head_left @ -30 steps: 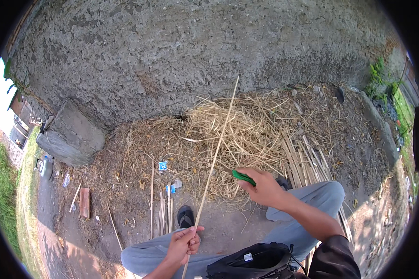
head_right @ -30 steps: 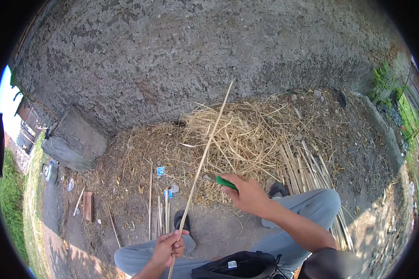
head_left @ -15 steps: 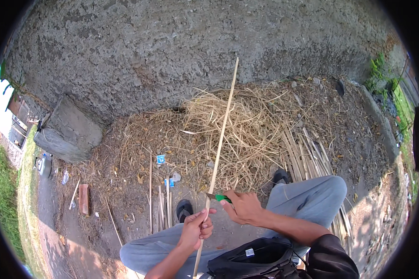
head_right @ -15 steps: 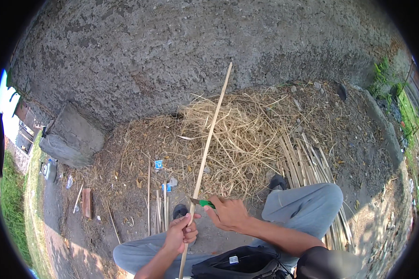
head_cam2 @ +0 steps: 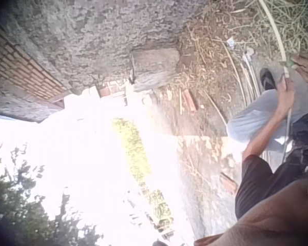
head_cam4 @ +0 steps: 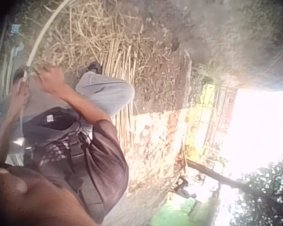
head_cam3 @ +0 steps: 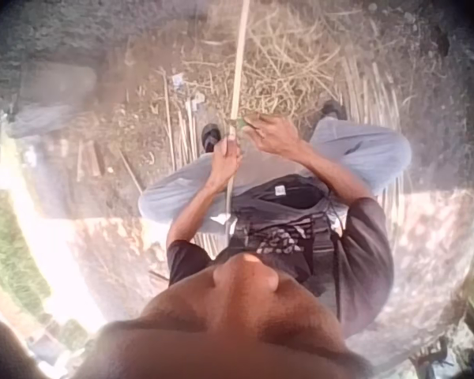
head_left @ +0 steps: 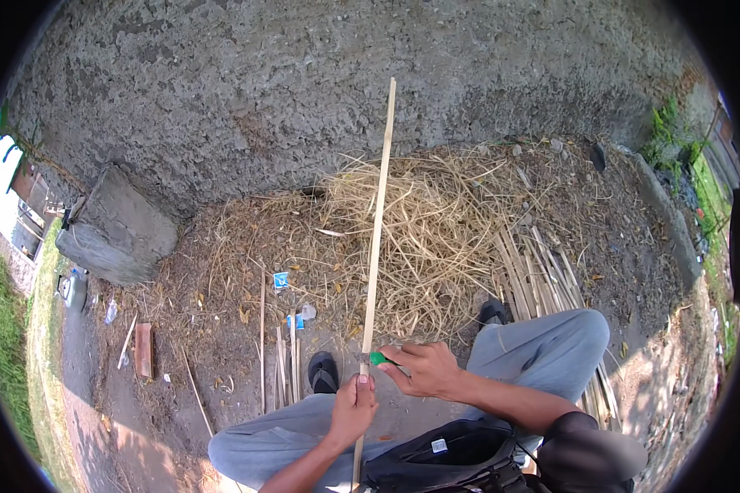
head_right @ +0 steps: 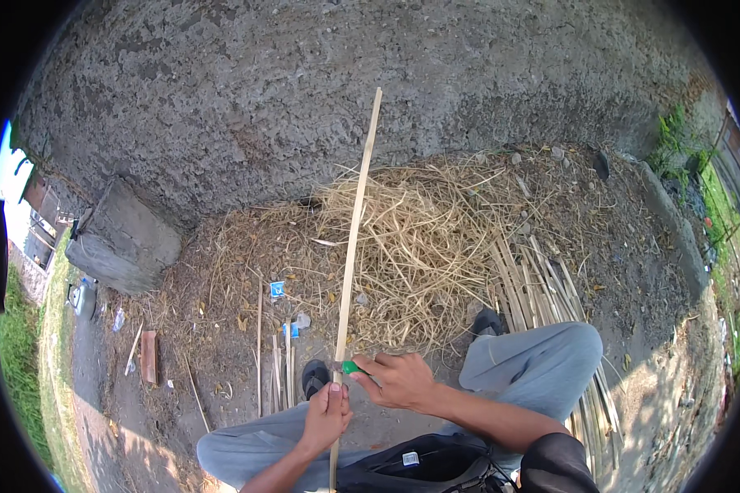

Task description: The person shaves a bamboo pole using a small knife, repeatedly scraping the blade along the surface of the wood to smooth it.

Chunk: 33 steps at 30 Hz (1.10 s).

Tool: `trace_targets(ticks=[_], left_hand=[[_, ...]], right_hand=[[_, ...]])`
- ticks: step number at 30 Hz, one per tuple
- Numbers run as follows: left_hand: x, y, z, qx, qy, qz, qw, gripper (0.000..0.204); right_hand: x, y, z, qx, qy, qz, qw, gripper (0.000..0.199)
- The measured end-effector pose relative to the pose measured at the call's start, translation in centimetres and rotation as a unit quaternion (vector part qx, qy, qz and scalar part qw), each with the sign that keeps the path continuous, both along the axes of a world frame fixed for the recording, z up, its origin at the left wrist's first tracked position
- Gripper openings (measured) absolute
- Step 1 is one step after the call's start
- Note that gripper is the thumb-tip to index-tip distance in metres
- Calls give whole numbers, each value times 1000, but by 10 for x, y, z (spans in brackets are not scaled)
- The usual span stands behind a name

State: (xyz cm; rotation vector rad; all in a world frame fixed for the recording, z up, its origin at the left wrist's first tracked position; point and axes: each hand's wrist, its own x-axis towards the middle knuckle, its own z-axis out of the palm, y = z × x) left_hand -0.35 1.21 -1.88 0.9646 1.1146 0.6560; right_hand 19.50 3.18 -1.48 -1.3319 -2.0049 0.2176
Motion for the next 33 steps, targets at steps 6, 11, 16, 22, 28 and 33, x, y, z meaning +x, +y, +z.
trace_targets(ticks=[6,11,16,22,28,33], left_hand=[[3,-3,1,84,65,-15,994,36],[5,-11,-9,146,161,-42,975,38],[7,-5,11,174,233,-62,955,35],[-1,-39,6,163,220,-165,948,35],[-9,-28,18,176,238,-195,935,33],[-28,-37,14,257,244,-196,914,32]], right_hand=[[4,-2,3,-6,10,-22,1000,25],[10,7,-1,-4,36,-51,998,25],[22,19,12,-5,34,-65,997,26],[103,62,21,-92,97,-293,947,28],[117,67,27,-60,122,-337,932,30],[130,75,30,-53,100,-385,916,29]])
